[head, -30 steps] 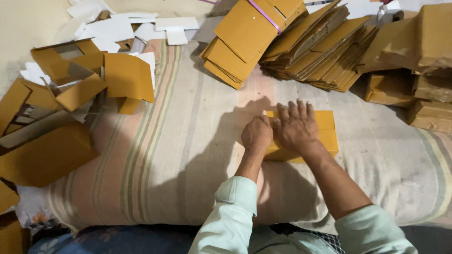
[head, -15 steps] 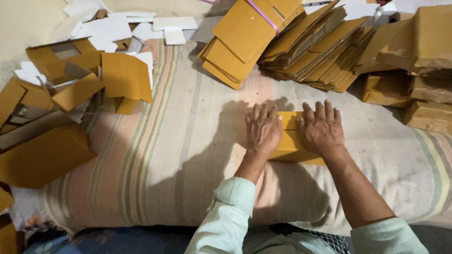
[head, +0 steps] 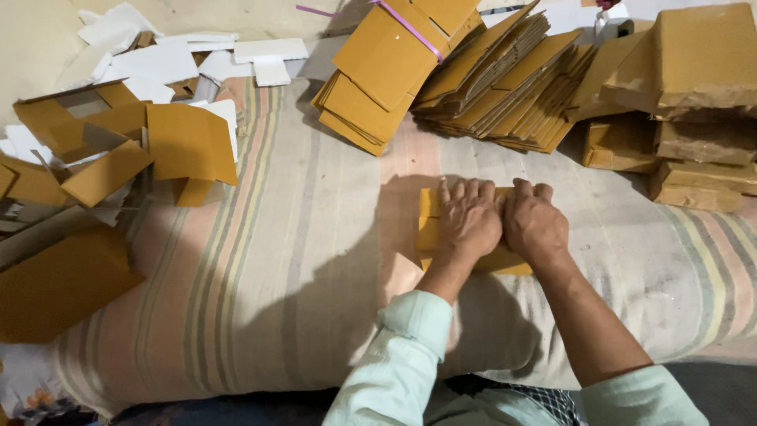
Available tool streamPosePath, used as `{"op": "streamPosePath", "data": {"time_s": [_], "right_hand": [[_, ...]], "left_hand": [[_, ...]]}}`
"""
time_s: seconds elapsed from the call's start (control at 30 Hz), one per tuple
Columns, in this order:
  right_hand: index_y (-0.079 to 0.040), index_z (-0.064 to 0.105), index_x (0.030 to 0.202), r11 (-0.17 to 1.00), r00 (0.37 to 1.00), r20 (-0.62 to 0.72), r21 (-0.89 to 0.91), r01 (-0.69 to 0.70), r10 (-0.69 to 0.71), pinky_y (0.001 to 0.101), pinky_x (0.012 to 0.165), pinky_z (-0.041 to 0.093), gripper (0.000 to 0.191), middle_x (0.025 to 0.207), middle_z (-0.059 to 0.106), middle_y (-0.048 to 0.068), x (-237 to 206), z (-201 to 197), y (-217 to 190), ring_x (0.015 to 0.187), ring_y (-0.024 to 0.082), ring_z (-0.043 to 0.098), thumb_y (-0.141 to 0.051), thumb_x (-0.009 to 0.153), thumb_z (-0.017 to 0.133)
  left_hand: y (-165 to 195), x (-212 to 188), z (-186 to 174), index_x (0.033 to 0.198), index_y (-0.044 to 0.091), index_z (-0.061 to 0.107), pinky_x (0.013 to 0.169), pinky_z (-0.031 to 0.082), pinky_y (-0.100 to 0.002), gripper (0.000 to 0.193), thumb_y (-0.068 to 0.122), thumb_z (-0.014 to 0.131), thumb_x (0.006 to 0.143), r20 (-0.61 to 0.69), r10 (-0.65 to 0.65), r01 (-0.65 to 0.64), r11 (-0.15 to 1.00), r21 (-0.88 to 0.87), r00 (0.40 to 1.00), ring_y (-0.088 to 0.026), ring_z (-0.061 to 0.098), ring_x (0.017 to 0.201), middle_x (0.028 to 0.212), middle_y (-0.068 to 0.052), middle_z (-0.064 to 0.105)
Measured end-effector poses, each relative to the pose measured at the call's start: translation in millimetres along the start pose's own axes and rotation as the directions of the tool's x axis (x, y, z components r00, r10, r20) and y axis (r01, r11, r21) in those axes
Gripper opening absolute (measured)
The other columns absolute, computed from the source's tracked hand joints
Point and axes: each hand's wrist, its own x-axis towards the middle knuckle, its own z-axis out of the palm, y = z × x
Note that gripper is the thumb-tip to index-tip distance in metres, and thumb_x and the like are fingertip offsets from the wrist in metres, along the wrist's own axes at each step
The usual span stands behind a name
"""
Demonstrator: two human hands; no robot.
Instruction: The person folds flat yellow cardboard boxes into open three-dimensional boxes by hand, pressing the creases and tucking the side flaps into place on a padded cushion surface. Finished folded boxes are set aside in a pile while more flat blanks are taken from stacks nearby.
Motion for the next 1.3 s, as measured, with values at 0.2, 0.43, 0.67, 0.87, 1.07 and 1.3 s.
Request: {"op": "streamPosePath", "data": {"time_s": [0.2,0.43,0.67,0.87,1.07,1.3], "right_hand": [[-0.012,0.046,0.152,0.999,0.999,0.025,-0.011,-0.038,0.038,0.051,0.081,0.059,0.052,0.12,0.062,0.033,-6,1,1,0.092,0.047,0.069,-0.037,0.106,0.043],[0.012,0.045,0.146,0.995,0.994,-0.096,-0.074,-0.062,0.054,0.0471,0.064,0.061,0.057,0.085,0.073,0.026,-2,12,11,0.074,0.039,0.075,-0.026,0.104,0.049],[0.01,0.059,0.127,0.994,0.937,-0.333,-0.044,0.098,-0.107,0.0441,0.058,0.059,0.047,0.075,0.072,0.022,-9,12,17,0.067,0.036,0.073,-0.029,0.101,0.06],[0.011,0.058,0.125,0.996,0.951,-0.297,-0.058,0.071,-0.085,0.046,0.057,0.06,0.047,0.074,0.071,0.024,-9,16,16,0.067,0.038,0.073,-0.026,0.096,0.059],[0.01,0.057,0.127,0.998,0.961,-0.271,0.012,0.066,-0.06,0.0483,0.058,0.059,0.039,0.077,0.071,0.026,-7,19,16,0.066,0.041,0.072,-0.019,0.102,0.053],[0.011,0.054,0.125,0.995,0.97,-0.24,0.083,0.058,-0.037,0.05,0.064,0.059,0.04,0.08,0.072,0.026,-6,19,14,0.073,0.043,0.072,-0.018,0.097,0.052]], "left_hand": [[-37,3,-19,0.127,0.009,0.063,0.124,0.011,-0.064,0.047,0.039,0.038,0.102,0.084,-0.139,0.132,0.987,0.089,0.987,-0.035,0.047,0.137,0.138,-0.017,0.059],[-34,9,-21,0.135,0.009,0.058,0.122,0.004,-0.065,0.053,0.044,0.032,0.105,0.11,-0.18,0.168,0.98,0.111,0.977,-0.046,0.031,0.145,0.148,-0.024,0.049],[21,23,-5,0.131,0.007,0.058,0.122,0.017,-0.061,0.05,0.041,0.03,0.107,0.232,-0.035,0.019,0.997,0.072,0.972,-0.034,0.047,0.135,0.139,-0.017,0.058],[4,27,-6,0.122,0.006,0.063,0.105,0.04,-0.053,0.047,0.037,0.031,0.107,0.241,-0.001,-0.013,0.998,0.059,0.97,-0.032,0.062,0.114,0.123,-0.016,0.067],[-50,28,-24,0.111,0.006,0.07,0.098,0.046,-0.054,0.05,0.034,0.029,0.107,0.25,-0.089,0.059,0.99,0.127,0.964,-0.032,0.068,0.101,0.11,-0.016,0.073],[-51,23,-41,0.106,0.008,0.075,0.118,0.031,-0.06,0.056,0.034,0.026,0.111,0.277,-0.236,0.188,0.964,0.19,0.931,-0.032,0.069,0.106,0.112,-0.014,0.074]]}}
